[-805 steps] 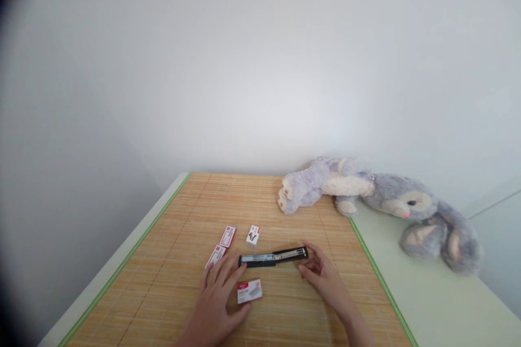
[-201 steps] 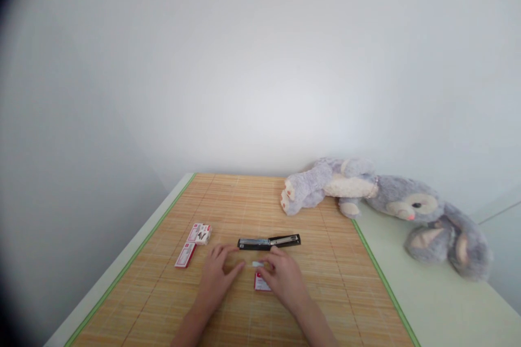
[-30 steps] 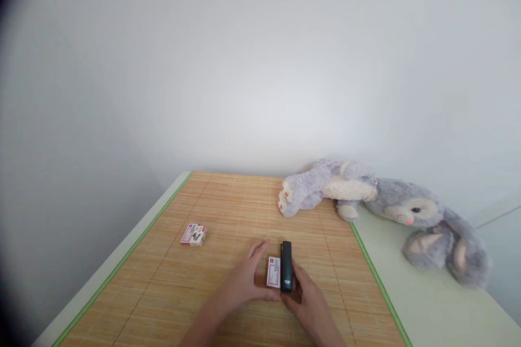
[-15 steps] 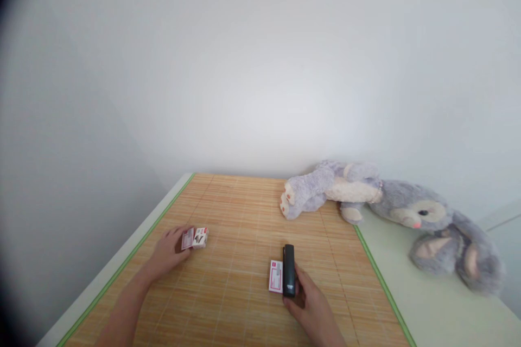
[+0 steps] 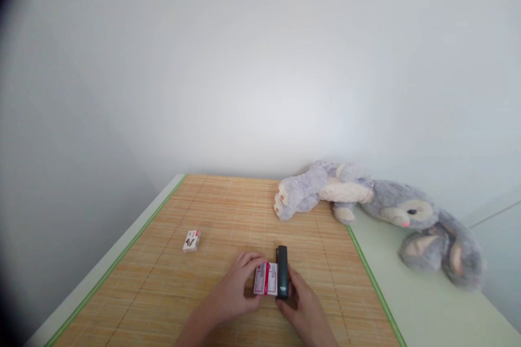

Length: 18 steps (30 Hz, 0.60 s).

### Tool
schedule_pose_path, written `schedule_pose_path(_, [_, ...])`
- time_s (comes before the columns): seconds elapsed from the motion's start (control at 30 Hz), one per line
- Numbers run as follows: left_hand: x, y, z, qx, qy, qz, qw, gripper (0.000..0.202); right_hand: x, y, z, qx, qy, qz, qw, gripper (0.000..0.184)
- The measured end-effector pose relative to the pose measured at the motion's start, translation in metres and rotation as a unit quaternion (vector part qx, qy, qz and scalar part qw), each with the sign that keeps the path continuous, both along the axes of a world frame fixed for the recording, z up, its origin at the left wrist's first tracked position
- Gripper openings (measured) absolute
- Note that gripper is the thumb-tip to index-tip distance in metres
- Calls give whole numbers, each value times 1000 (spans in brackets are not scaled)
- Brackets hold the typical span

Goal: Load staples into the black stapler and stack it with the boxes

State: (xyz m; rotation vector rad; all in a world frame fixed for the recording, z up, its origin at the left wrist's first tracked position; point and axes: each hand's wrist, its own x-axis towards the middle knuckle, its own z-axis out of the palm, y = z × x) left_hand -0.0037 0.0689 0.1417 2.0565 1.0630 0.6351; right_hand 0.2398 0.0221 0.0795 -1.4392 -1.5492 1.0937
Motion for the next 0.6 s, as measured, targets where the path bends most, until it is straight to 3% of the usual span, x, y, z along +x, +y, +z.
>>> schedule_pose_path(0.37, [7,16,24,-42,7,-53,998,69,-1,-1,1,7,-10,11,1000,81])
schedule_pose_path(0.6, [14,12,19,-58,-12,-83,995,81,-2,1,4,4,-25,8,1000,79])
